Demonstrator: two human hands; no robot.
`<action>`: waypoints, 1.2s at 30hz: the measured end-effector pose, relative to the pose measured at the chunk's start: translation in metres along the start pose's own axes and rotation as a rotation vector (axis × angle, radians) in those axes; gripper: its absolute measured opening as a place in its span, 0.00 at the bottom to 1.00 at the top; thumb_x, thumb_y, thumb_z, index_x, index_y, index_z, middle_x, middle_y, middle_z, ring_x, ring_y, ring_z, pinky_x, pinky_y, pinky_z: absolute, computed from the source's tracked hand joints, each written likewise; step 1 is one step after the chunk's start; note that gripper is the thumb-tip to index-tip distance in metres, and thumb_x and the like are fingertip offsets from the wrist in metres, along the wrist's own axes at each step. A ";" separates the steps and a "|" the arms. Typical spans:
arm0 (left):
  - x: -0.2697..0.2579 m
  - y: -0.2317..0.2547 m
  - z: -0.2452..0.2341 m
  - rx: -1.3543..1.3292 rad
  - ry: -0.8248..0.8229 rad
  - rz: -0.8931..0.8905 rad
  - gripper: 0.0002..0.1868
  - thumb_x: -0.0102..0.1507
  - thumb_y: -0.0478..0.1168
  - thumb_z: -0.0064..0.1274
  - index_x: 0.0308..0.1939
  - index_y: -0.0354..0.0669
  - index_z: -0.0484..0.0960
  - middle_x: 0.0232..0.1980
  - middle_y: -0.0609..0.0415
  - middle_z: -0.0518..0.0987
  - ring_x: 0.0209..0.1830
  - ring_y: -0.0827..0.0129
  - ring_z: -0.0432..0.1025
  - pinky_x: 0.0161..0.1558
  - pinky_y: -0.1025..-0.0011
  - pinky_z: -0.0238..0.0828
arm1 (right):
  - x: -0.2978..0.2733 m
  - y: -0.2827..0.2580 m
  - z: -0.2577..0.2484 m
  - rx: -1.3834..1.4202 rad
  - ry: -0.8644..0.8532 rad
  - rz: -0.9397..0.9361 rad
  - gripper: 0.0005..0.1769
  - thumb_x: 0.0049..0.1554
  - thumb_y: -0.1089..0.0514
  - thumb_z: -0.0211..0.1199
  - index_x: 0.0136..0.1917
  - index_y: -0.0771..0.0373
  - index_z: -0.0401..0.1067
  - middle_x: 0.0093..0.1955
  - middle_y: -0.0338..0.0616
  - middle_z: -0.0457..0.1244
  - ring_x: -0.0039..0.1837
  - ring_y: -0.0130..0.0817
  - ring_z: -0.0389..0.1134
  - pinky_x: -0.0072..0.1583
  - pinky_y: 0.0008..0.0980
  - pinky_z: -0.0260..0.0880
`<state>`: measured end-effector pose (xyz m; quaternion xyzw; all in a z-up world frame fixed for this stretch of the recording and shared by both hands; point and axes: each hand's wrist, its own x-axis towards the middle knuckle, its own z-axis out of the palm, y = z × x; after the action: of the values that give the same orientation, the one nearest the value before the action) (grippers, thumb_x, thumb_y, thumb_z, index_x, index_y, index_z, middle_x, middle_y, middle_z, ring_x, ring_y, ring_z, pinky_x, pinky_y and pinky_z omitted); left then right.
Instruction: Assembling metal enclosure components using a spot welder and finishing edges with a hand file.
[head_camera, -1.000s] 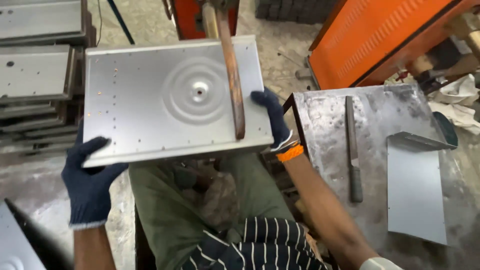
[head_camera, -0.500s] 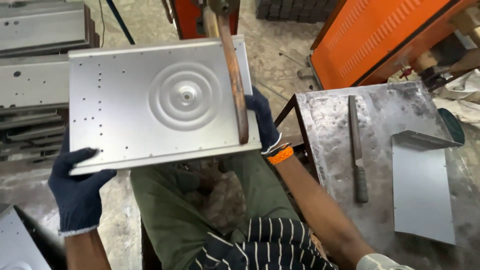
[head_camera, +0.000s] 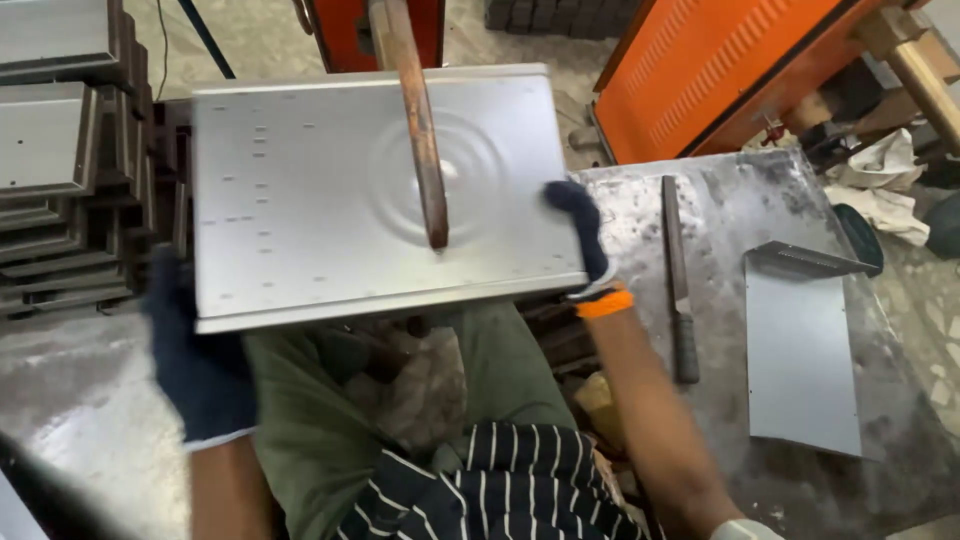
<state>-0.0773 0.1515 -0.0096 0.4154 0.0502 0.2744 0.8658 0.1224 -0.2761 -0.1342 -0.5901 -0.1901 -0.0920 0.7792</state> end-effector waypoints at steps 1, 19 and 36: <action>-0.012 -0.010 0.023 -0.004 0.003 0.004 0.23 0.74 0.46 0.42 0.72 0.44 0.71 0.72 0.50 0.72 0.72 0.66 0.68 0.75 0.67 0.64 | -0.008 -0.022 -0.012 -0.002 -0.006 -0.001 0.18 0.62 0.59 0.62 0.63 0.68 0.67 0.60 0.51 0.64 0.64 0.41 0.67 0.70 0.41 0.70; 0.040 -0.096 0.075 0.039 -0.065 -0.016 0.06 0.62 0.28 0.49 0.30 0.38 0.72 0.32 0.55 0.71 0.36 0.67 0.68 0.41 0.68 0.65 | -0.050 0.053 0.032 1.015 0.176 0.932 0.48 0.59 0.22 0.51 0.75 0.60 0.61 0.75 0.48 0.59 0.75 0.47 0.55 0.77 0.49 0.49; 0.021 -0.095 0.123 0.231 -0.175 -0.127 0.08 0.51 0.29 0.60 0.33 0.39 0.79 0.31 0.57 0.77 0.30 0.75 0.71 0.34 0.74 0.70 | -0.040 -0.051 0.027 -0.011 0.575 0.158 0.24 0.69 0.48 0.51 0.73 0.61 0.66 0.69 0.41 0.64 0.70 0.36 0.63 0.72 0.41 0.59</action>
<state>0.0203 0.0289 0.0025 0.5308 0.0318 0.1744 0.8288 0.0621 -0.2685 -0.0994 -0.5573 0.0856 -0.1954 0.8025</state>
